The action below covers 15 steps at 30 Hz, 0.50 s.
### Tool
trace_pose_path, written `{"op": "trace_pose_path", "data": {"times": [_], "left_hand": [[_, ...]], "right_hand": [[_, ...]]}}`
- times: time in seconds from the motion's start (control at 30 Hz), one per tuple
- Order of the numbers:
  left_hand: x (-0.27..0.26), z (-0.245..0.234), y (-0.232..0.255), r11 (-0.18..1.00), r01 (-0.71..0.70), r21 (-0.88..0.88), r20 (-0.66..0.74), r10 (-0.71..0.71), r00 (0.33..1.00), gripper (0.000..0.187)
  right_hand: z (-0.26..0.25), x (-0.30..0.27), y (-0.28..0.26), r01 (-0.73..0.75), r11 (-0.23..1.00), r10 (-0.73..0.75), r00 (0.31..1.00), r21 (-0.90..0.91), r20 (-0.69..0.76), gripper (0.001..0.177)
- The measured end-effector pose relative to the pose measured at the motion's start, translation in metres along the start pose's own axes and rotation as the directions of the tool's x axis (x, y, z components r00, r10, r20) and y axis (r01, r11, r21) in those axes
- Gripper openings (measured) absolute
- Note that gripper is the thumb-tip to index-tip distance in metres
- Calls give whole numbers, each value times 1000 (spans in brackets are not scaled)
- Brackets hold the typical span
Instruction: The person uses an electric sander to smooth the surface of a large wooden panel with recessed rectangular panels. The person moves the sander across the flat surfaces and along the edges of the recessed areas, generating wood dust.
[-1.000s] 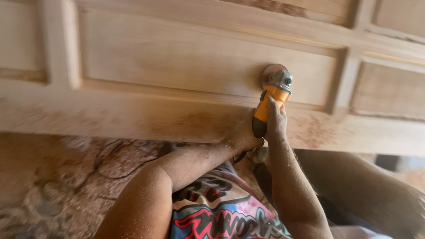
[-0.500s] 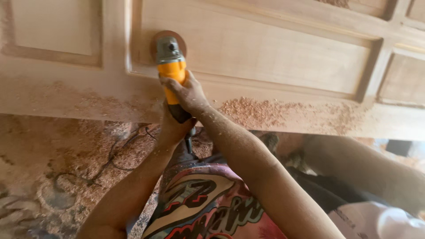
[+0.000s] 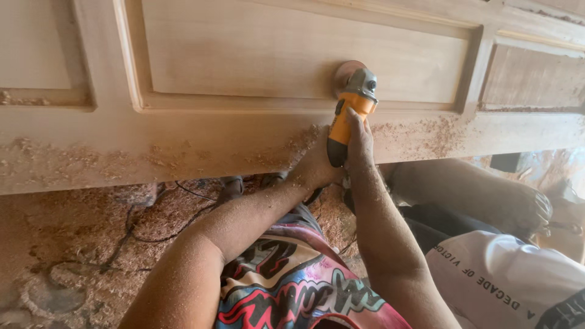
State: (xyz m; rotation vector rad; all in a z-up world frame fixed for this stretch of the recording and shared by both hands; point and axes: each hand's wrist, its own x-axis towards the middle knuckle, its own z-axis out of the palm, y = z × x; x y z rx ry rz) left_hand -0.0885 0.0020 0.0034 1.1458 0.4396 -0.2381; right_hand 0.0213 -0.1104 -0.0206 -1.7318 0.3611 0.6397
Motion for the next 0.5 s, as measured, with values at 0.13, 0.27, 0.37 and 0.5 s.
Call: {"op": "trace_pose_path", "data": {"times": [0.13,0.27,0.37,0.5], "left_hand": [[-19,-40,-13,985,-99,139,-173,122,977,89],[-43,-108,-10,990,-134,38,-333,139,932,89],[-51,-148,10,973,-206,-105,-466,135,875,85],[-44,-157,21,983,-142,-120,-491,66,869,92]], "right_hand": [[61,-7,9,27,998,-34,993,59,114,51],[167,-19,1,-71,988,115,934,-140,339,61],[235,-22,-15,153,956,-8,865,-248,502,60],[252,-13,-27,209,939,-20,826,-272,564,59]]}}
